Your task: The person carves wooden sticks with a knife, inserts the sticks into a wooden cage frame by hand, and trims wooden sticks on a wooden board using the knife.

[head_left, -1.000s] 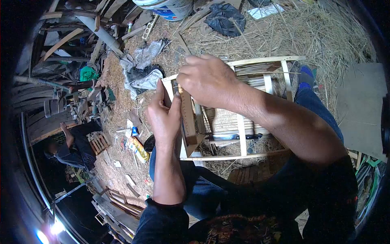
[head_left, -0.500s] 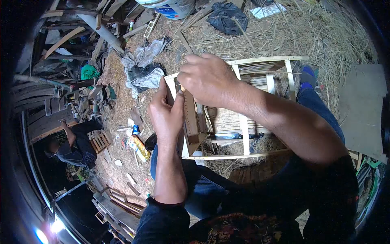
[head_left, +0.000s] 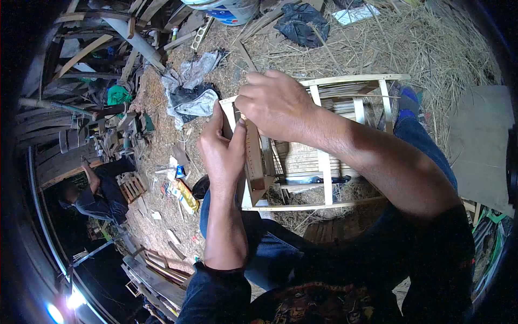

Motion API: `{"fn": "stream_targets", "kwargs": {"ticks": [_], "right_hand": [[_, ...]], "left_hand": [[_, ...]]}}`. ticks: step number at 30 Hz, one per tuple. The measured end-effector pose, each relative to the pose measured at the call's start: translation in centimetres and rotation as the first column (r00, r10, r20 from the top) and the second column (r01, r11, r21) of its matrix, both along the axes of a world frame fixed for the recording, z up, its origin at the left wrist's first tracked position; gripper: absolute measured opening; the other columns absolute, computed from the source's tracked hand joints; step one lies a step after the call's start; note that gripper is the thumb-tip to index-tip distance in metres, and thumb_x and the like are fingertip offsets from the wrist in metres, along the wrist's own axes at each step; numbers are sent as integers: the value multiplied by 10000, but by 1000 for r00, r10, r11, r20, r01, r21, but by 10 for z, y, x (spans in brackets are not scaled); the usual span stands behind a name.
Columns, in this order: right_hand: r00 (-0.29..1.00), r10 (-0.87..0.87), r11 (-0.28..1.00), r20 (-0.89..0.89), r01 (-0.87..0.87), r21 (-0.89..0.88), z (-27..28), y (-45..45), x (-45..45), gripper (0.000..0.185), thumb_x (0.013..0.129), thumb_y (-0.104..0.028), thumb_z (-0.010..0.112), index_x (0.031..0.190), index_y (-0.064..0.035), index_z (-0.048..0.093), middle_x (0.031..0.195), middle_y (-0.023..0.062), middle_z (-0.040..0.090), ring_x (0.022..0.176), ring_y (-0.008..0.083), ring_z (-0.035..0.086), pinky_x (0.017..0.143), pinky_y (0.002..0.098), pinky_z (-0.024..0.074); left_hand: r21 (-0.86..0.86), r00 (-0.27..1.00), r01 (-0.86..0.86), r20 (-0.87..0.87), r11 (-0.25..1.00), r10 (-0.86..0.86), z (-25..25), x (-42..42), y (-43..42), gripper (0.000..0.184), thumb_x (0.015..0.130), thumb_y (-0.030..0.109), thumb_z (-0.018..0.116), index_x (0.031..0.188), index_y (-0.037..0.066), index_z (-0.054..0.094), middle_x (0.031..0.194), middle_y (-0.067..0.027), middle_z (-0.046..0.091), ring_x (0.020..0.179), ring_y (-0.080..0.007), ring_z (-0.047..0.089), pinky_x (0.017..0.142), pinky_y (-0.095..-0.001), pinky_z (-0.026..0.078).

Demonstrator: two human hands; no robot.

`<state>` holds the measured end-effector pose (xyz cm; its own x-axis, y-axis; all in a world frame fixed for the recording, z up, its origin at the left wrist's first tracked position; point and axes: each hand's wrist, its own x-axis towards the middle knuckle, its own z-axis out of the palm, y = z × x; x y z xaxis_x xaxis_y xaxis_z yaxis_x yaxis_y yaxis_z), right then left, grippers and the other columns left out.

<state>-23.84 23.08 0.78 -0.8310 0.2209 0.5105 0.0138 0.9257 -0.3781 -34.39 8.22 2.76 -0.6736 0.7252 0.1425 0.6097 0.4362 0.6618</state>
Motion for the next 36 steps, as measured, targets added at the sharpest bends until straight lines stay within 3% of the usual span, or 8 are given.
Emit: {"fn": "stream_targets", "kwargs": {"ticks": [4, 9, 12, 16, 19, 28, 30, 36], "right_hand": [[1000, -5, 1000, -8, 5, 5, -1, -1, -1, 44, 779, -93, 721, 813, -76, 699, 838, 9, 677, 911, 171, 617, 767, 323, 496], [1000, 1, 1000, -25, 0, 26, -3, -2, -4, 40, 787, -101, 714, 816, -78, 700, 839, 10, 678, 910, 172, 615, 769, 323, 493], [1000, -6, 999, -28, 7, 33, -2, -1, -1, 41, 798, -113, 703, 820, -78, 696, 849, 9, 675, 921, 175, 613, 779, 327, 492], [997, -52, 995, -55, 56, 85, -3, -2, 4, 56, 818, -138, 676, 824, -82, 686, 890, 10, 666, 944, 181, 607, 783, 333, 486], [994, -93, 979, -63, 103, 177, 0, -4, 9, 67, 821, -149, 666, 833, -87, 687, 912, 14, 659, 955, 183, 605, 779, 327, 482], [994, -98, 984, -43, 104, 142, 2, -8, 4, 95, 838, -174, 683, 817, -88, 716, 863, 16, 684, 948, 185, 620, 730, 320, 489], [995, -100, 978, 3, 98, 182, 1, -8, 3, 105, 849, -181, 689, 828, -85, 723, 878, 21, 698, 954, 184, 623, 724, 324, 493], [991, -135, 972, -1, 133, 195, 0, -9, 6, 121, 855, -197, 696, 792, -99, 728, 854, 27, 710, 955, 196, 627, 731, 339, 513]], "left_hand": [[-32, 999, -16, 27, 999, 17, -2, -2, -2, 640, 854, 113, 749, 1411, -127, 544, 892, -195, 718, 709, -148, 633, 654, -320, 521], [-131, 992, 5, -121, 991, -21, 3, -3, -2, 644, 847, 113, 748, 1411, -124, 548, 817, -156, 691, 648, -122, 578, 598, -305, 493], [-60, 1000, -5, -21, 998, 4, -3, -6, -3, 645, 840, 117, 750, 1409, -117, 555, 813, -161, 705, 630, -131, 596, 594, -315, 501], [-75, 999, -12, -41, 997, 9, 0, -6, 0, 628, 835, 113, 750, 1397, -106, 573, 844, -171, 735, 645, -132, 634, 611, -310, 519], [-48, 1000, -21, -14, 999, 20, 2, -3, 2, 597, 833, 106, 746, 1374, -98, 598, 888, -182, 757, 691, -125, 674, 640, -298, 536], [7, 994, -10, 104, 1000, 9, 8, 0, 4, 535, 844, 65, 737, 1339, -103, 622, 966, -165, 774, 771, -97, 673, 686, -289, 545], [-96, 998, -49, 38, 994, 53, 12, 2, 4, 538, 845, 61, 743, 1343, -103, 622, 986, -159, 775, 798, -100, 680, 695, -291, 550], [-31, 978, -37, 206, 999, 43, 7, 0, 4, 538, 882, -5, 723, 1380, -137, 569, 1199, -205, 727, 1047, -184, 685, 916, -328, 552]]}}
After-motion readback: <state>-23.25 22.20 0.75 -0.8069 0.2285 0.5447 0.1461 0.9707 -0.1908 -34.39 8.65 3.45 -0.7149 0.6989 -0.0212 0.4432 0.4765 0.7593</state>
